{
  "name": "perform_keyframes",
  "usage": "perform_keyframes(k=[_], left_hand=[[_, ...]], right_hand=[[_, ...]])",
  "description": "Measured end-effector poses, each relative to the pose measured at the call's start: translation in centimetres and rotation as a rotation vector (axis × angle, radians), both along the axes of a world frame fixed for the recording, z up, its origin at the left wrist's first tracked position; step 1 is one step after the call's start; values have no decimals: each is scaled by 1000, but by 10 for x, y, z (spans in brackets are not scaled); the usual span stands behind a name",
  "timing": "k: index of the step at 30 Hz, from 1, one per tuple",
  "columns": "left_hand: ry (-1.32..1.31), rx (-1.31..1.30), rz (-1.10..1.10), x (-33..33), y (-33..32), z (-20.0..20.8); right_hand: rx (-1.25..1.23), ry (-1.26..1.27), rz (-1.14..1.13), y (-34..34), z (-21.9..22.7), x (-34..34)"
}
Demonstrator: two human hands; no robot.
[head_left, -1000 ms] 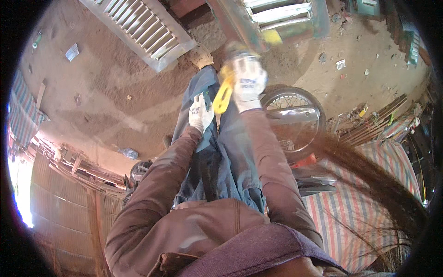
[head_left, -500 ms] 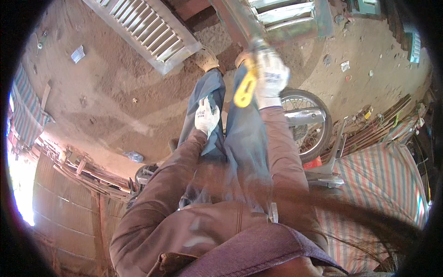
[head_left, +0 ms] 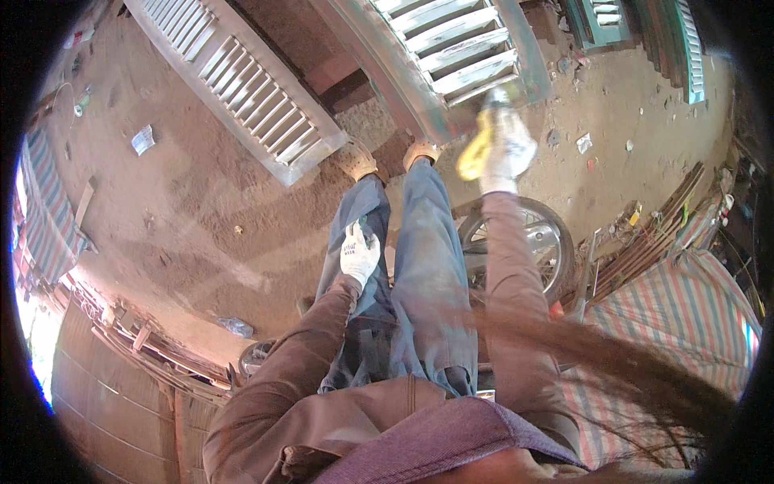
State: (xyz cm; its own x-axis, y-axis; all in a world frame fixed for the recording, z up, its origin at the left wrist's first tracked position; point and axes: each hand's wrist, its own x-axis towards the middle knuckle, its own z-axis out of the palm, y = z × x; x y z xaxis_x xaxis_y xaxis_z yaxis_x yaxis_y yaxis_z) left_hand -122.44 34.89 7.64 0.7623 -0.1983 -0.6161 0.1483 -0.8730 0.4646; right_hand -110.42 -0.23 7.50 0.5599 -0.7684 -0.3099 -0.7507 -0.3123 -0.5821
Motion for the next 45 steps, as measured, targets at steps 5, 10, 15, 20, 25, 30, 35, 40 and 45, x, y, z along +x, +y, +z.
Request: perform_keyframes(k=[5, 10, 15, 20, 25, 30, 35, 40, 45], left_hand=[[101, -14, -24, 15, -8, 5], [167, -34, 59, 26, -1, 6], [18, -35, 21, 16, 4, 3], [36, -41, -39, 20, 1, 5], [-4, -76, -18, 28, 8, 3], [107, -45, 41, 20, 11, 1], [119, -76, 29, 22, 12, 7], [134, -111, 98, 22, 18, 4], [113, -39, 68, 13, 20, -4]], right_hand=[[-471, 87, 896, 70, 22, -46], [490, -657, -93, 8, 36, -16], [-45, -208, -51, -23, 12, 4], [-539, 201, 790, 83, 15, -41], [-502, 75, 718, 99, 45, -46], [-576, 196, 632, 94, 17, -34], [-446, 256, 883, 139, 13, -90], [-509, 230, 617, 102, 27, -99], [-476, 301, 579, 97, 11, -55]])
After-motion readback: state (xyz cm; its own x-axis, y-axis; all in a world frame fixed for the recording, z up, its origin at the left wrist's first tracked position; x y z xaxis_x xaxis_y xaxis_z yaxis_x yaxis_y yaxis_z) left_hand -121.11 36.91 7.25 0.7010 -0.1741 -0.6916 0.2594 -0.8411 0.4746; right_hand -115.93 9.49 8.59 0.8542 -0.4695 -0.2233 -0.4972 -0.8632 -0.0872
